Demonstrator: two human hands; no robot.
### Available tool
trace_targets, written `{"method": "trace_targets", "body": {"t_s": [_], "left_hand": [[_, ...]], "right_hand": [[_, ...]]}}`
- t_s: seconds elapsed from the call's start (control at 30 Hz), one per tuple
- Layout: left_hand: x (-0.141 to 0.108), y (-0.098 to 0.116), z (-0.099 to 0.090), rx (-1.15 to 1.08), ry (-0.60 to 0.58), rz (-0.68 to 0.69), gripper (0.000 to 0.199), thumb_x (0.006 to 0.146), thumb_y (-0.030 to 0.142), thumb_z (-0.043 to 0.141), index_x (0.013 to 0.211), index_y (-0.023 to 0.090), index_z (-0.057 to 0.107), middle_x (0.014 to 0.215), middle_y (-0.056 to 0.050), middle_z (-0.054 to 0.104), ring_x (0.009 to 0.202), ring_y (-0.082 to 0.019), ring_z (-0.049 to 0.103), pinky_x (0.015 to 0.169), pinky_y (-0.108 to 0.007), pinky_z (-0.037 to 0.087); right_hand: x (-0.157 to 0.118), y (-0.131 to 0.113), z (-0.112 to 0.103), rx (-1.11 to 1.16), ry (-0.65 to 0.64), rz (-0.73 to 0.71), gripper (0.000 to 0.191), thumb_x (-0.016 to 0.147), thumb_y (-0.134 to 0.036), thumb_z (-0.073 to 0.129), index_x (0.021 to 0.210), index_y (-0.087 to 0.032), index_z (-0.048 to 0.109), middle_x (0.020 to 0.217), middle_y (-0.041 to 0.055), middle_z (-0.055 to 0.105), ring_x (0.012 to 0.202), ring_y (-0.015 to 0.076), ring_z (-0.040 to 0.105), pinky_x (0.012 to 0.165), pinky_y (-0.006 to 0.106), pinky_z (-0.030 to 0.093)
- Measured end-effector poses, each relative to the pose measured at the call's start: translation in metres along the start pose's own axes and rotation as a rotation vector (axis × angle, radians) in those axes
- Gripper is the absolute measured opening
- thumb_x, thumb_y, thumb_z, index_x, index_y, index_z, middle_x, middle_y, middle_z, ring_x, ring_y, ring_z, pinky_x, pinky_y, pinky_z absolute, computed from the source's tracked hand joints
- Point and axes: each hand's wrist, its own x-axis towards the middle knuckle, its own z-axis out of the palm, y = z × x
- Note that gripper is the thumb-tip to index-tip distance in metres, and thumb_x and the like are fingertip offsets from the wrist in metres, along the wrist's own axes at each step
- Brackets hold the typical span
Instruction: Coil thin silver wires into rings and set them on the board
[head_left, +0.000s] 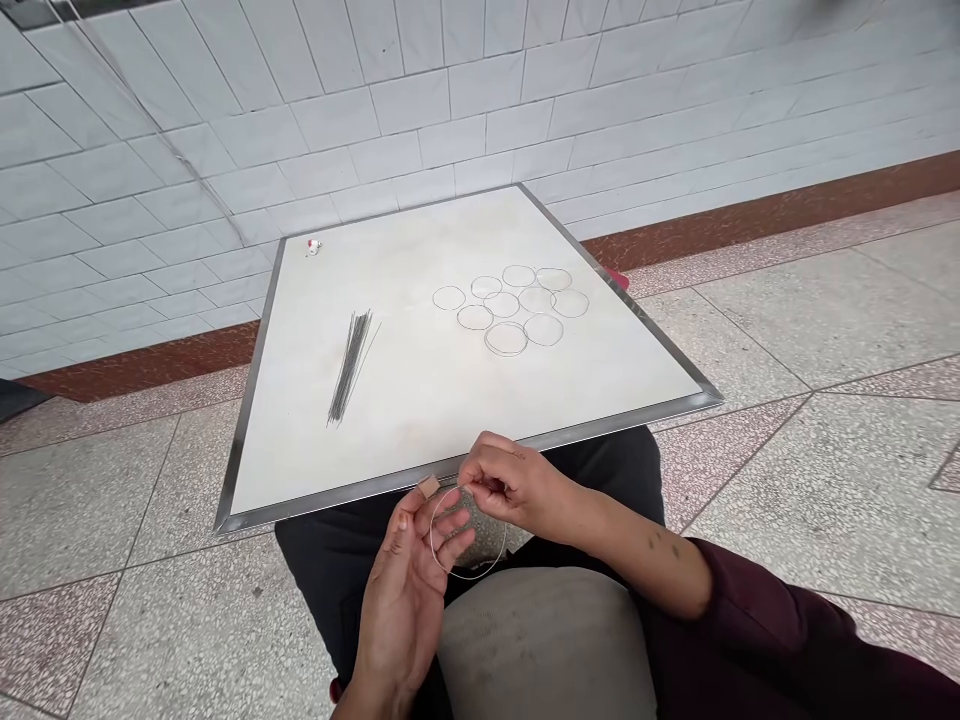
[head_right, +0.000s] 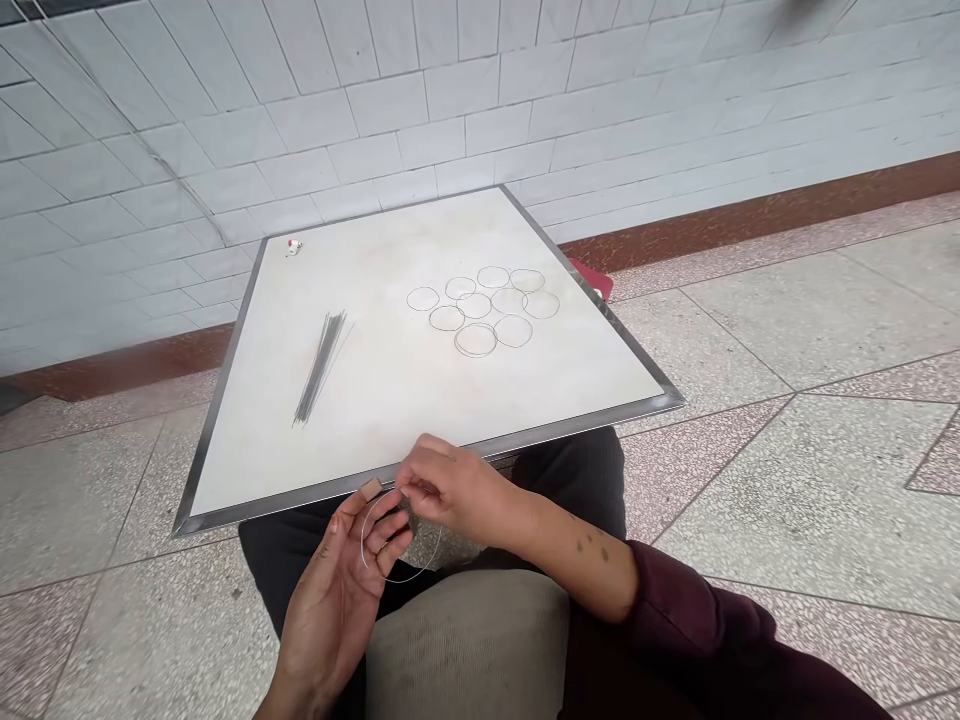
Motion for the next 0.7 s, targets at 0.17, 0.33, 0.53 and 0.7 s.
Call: {"method": "trace_targets", "body": {"t_s": [0.17, 0.33, 0.53, 0.7], "left_hand": [[0.003, -0.002, 0.008, -0.124, -0.077, -0.164, 0.05, 0.093, 0.057, 0.048, 0.126, 0.023, 0.063, 0.139, -0.013, 0.058, 0.133, -0.031, 0.048, 0.106, -0.05, 0.042], [0.004, -0.002, 0.016, -0.231, -0.193, -0.224, 0.057, 0.093, 0.064, 0.04, 0.13, 0.027, 0.061, 0.142, -0.01, 0.057, 0.14, -0.03, 0.039, 0.107, -0.052, 0.039], [0.005, -0.003, 0.017, -0.276, -0.242, -0.235, 0.061, 0.094, 0.065, 0.032, 0.134, 0.025, 0.058, 0.143, -0.011, 0.055, 0.142, -0.03, 0.035, 0.107, -0.052, 0.037], [0.004, -0.005, 0.016, -0.266, -0.248, -0.231, 0.061, 0.094, 0.063, 0.034, 0.134, 0.024, 0.059, 0.141, -0.012, 0.057, 0.141, -0.031, 0.036, 0.107, -0.052, 0.036]], "right_hand": [[0.0, -0.006, 0.002, -0.02, -0.036, 0.016, 0.011, 0.089, -0.008, 0.055, 0.089, -0.018, 0.058, 0.087, 0.0017, 0.059, 0.06, 0.0069, 0.05, 0.051, 0.017, 0.044], [0.004, -0.011, 0.009, -0.038, -0.006, -0.081, 0.011, 0.088, -0.008, 0.056, 0.088, -0.018, 0.06, 0.084, 0.0026, 0.064, 0.07, 0.0119, 0.057, 0.062, 0.023, 0.049], [0.003, -0.008, 0.019, -0.183, -0.009, -0.174, 0.011, 0.093, -0.015, 0.058, 0.095, -0.022, 0.066, 0.089, 0.0021, 0.07, 0.084, 0.0171, 0.057, 0.078, 0.034, 0.046], [0.001, -0.009, 0.016, -0.242, -0.105, -0.163, 0.014, 0.097, -0.018, 0.056, 0.1, -0.022, 0.068, 0.096, 0.0033, 0.071, 0.092, 0.019, 0.056, 0.081, 0.036, 0.044]]}}
